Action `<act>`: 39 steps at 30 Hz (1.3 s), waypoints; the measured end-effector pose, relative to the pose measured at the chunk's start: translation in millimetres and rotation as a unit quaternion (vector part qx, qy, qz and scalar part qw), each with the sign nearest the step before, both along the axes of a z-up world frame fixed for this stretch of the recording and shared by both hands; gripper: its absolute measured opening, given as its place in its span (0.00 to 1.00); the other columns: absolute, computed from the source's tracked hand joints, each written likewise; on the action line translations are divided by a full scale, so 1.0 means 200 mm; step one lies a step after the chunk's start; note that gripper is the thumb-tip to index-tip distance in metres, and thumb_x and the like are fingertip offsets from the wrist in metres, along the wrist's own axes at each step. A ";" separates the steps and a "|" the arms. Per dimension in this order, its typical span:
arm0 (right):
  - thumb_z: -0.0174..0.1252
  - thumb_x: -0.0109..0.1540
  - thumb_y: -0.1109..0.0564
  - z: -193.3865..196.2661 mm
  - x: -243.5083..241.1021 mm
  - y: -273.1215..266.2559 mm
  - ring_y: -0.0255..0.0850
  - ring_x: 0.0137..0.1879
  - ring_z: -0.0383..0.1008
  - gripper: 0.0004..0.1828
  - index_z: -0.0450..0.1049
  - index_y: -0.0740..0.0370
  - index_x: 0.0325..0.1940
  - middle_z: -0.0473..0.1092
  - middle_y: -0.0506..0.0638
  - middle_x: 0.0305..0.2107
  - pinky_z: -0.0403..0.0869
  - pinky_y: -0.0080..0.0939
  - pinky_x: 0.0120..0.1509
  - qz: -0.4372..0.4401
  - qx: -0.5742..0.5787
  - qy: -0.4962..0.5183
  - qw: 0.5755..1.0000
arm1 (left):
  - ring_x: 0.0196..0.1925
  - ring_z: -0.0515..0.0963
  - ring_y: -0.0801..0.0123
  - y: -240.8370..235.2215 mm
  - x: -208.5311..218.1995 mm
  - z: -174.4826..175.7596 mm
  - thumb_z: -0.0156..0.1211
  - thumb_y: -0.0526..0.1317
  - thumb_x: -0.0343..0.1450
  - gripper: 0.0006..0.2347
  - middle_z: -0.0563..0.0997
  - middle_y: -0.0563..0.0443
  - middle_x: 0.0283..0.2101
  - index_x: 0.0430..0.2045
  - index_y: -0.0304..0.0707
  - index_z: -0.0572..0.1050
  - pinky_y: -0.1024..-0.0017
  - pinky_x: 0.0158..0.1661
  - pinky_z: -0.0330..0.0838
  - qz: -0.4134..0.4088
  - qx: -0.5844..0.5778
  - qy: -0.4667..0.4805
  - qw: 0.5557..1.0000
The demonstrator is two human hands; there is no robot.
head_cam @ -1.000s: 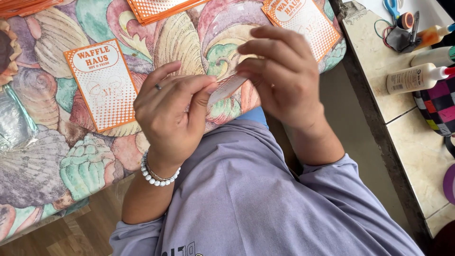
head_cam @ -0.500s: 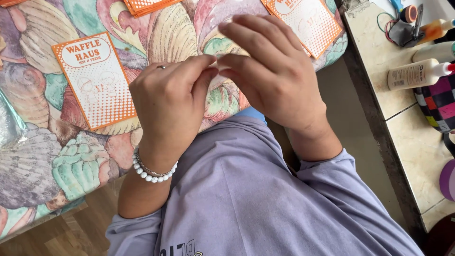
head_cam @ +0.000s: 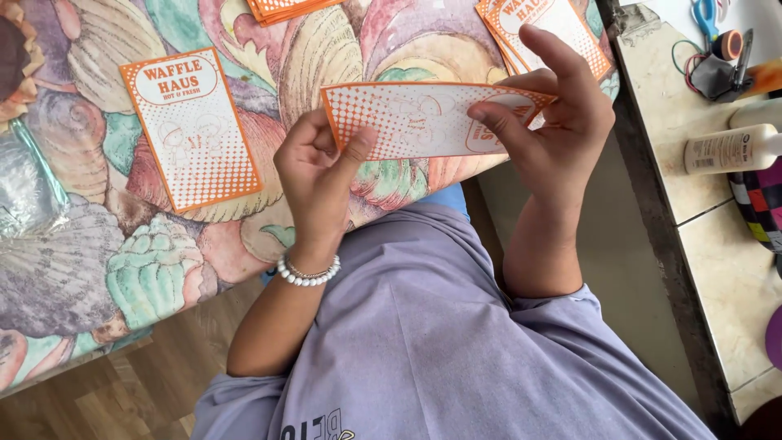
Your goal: Applying glue to paper sleeves and folding them to assemble bags
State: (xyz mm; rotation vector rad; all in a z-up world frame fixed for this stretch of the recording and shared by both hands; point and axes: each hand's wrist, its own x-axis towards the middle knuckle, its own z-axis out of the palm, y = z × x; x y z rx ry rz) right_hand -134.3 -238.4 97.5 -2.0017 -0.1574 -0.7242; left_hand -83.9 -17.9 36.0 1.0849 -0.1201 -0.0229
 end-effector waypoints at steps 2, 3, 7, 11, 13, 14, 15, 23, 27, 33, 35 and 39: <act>0.77 0.62 0.67 0.00 0.00 -0.01 0.46 0.46 0.79 0.35 0.65 0.70 0.68 0.77 0.65 0.47 0.72 0.37 0.51 0.008 -0.018 -0.006 1.000 | 0.44 0.83 0.73 0.07 0.03 0.07 0.73 0.36 0.69 0.12 0.84 0.49 0.42 0.41 0.36 0.76 0.77 0.48 0.79 0.014 0.081 -0.043 0.996; 0.77 0.63 0.65 0.00 -0.01 -0.02 0.45 0.46 0.78 0.35 0.65 0.69 0.69 0.79 0.66 0.41 0.70 0.38 0.56 0.016 -0.038 -0.013 0.999 | 0.47 0.84 0.68 0.10 0.05 0.10 0.73 0.37 0.69 0.14 0.84 0.47 0.45 0.45 0.35 0.76 0.77 0.49 0.81 0.027 0.160 -0.087 0.983; 0.76 0.62 0.68 -0.04 0.00 -0.01 0.44 0.45 0.77 0.35 0.65 0.69 0.69 0.78 0.67 0.40 0.70 0.35 0.48 0.027 -0.009 -0.009 1.000 | 0.35 0.83 0.78 0.13 0.06 0.13 0.71 0.36 0.72 0.06 0.85 0.51 0.35 0.36 0.34 0.81 0.83 0.36 0.74 0.046 0.243 -0.119 0.962; 0.73 0.63 0.66 -0.13 0.03 -0.03 0.57 0.51 0.81 0.37 0.63 0.67 0.73 0.67 0.55 0.69 0.75 0.41 0.56 -0.007 0.160 -0.087 0.983 | 0.35 0.83 0.77 0.12 0.04 0.13 0.72 0.34 0.71 0.05 0.85 0.48 0.33 0.35 0.32 0.81 0.81 0.39 0.77 0.050 0.203 -0.093 0.973; 0.70 0.66 0.73 -0.13 0.03 -0.03 0.55 0.48 0.81 0.33 0.65 0.68 0.72 0.68 0.57 0.68 0.74 0.41 0.54 -0.020 0.197 -0.099 0.975 | 0.35 0.83 0.78 0.12 0.04 0.13 0.72 0.34 0.70 0.06 0.85 0.48 0.32 0.35 0.31 0.81 0.82 0.39 0.77 0.043 0.201 -0.093 0.974; 0.70 0.66 0.73 -0.12 0.04 -0.02 0.53 0.49 0.80 0.32 0.65 0.68 0.71 0.70 0.57 0.66 0.75 0.40 0.55 -0.020 0.194 -0.097 0.976 | 0.35 0.82 0.78 0.12 0.04 0.14 0.71 0.35 0.71 0.06 0.85 0.49 0.33 0.36 0.32 0.81 0.82 0.38 0.76 0.034 0.210 -0.098 0.972; 0.70 0.66 0.73 -0.12 0.04 -0.02 0.51 0.50 0.80 0.32 0.66 0.68 0.70 0.71 0.58 0.63 0.76 0.40 0.55 -0.019 0.191 -0.094 0.977 | 0.35 0.82 0.79 0.13 0.03 0.14 0.71 0.36 0.72 0.06 0.85 0.50 0.33 0.37 0.32 0.82 0.82 0.37 0.76 0.025 0.219 -0.103 0.970; 0.71 0.67 0.75 -0.13 0.01 -0.06 0.57 0.52 0.80 0.33 0.65 0.67 0.72 0.68 0.55 0.68 0.77 0.44 0.56 -0.033 0.192 -0.097 0.976 | 0.34 0.79 0.79 0.14 0.03 0.22 0.62 0.39 0.77 0.08 0.85 0.50 0.36 0.40 0.32 0.82 0.82 0.34 0.68 0.018 0.260 -0.156 0.953; 0.72 0.66 0.72 -0.13 0.01 -0.09 0.52 0.48 0.80 0.33 0.65 0.68 0.71 0.70 0.59 0.67 0.73 0.38 0.55 -0.065 0.192 -0.090 0.975 | 0.36 0.82 0.78 0.13 0.03 0.22 0.62 0.38 0.77 0.07 0.86 0.49 0.37 0.39 0.33 0.82 0.82 0.36 0.70 0.017 0.260 -0.161 0.952; 0.72 0.67 0.73 -0.14 -0.01 -0.14 0.51 0.46 0.80 0.36 0.62 0.70 0.76 0.70 0.61 0.69 0.73 0.39 0.54 -0.053 0.188 -0.082 0.977 | 0.32 0.78 0.78 0.12 0.02 0.23 0.62 0.37 0.77 0.07 0.85 0.50 0.33 0.38 0.31 0.82 0.79 0.35 0.69 0.037 0.278 -0.179 0.943; 0.72 0.66 0.70 -0.12 -0.01 -0.13 0.49 0.47 0.80 0.37 0.62 0.67 0.75 0.72 0.63 0.66 0.65 0.40 0.71 -0.055 0.164 -0.080 0.982 | 0.34 0.79 0.78 0.11 0.03 0.23 0.63 0.37 0.77 0.06 0.86 0.49 0.34 0.38 0.31 0.82 0.79 0.37 0.71 0.041 0.279 -0.173 0.944; 0.73 0.65 0.67 -0.11 -0.01 -0.13 0.46 0.48 0.80 0.37 0.63 0.64 0.74 0.75 0.65 0.60 0.56 0.44 0.89 -0.069 0.131 -0.078 0.986 | 0.32 0.77 0.80 0.11 0.03 0.22 0.64 0.37 0.77 0.07 0.84 0.50 0.31 0.38 0.30 0.82 0.79 0.36 0.70 0.043 0.278 -0.162 0.946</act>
